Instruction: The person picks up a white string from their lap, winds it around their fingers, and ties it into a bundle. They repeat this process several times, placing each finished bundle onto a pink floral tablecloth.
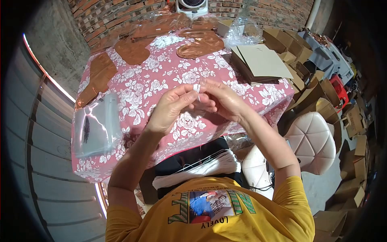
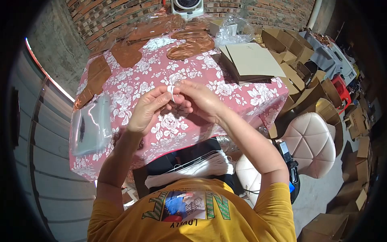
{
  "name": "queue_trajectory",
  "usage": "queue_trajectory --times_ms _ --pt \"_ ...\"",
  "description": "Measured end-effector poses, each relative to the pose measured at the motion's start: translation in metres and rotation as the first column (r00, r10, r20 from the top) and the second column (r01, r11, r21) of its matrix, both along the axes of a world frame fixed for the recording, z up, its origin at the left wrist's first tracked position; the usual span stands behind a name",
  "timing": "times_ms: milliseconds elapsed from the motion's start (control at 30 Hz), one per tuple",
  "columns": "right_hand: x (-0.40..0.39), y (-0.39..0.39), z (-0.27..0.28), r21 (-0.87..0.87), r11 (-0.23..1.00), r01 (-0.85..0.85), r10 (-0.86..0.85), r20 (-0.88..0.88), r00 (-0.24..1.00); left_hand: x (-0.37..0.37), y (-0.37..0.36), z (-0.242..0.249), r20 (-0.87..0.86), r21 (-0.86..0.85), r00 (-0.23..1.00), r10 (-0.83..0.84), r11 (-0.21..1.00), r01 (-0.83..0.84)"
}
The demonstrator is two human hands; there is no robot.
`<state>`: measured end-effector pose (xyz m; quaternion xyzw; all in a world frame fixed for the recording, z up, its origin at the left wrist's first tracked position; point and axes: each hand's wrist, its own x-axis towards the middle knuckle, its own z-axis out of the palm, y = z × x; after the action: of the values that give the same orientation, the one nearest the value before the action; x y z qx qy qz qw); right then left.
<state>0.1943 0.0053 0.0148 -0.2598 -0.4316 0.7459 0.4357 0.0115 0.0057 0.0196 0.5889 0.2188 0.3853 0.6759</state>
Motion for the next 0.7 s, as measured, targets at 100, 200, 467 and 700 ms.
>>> queue_trajectory --times_ms 100,200,467,700 --pt "-0.005 -0.007 -0.003 -0.207 0.978 -0.01 -0.024 -0.162 0.986 0.01 -0.006 -0.005 0.089 -0.041 0.992 0.088 0.996 -0.085" --pt "-0.013 -0.014 -0.007 -0.378 0.926 0.008 -0.112 -0.253 0.961 0.017 -0.004 -0.014 0.085 -0.017 0.972 0.22 0.976 -0.219" --pt "-0.012 -0.027 -0.016 -0.485 0.871 -0.08 -0.124 -0.375 0.919 0.018 0.001 -0.031 -0.186 0.353 0.916 0.356 0.894 -0.275" --pt "0.012 -0.031 0.006 -0.01 0.973 0.232 -0.225 0.207 0.952 0.014 -0.004 -0.016 -0.386 0.506 0.857 0.342 0.855 -0.113"
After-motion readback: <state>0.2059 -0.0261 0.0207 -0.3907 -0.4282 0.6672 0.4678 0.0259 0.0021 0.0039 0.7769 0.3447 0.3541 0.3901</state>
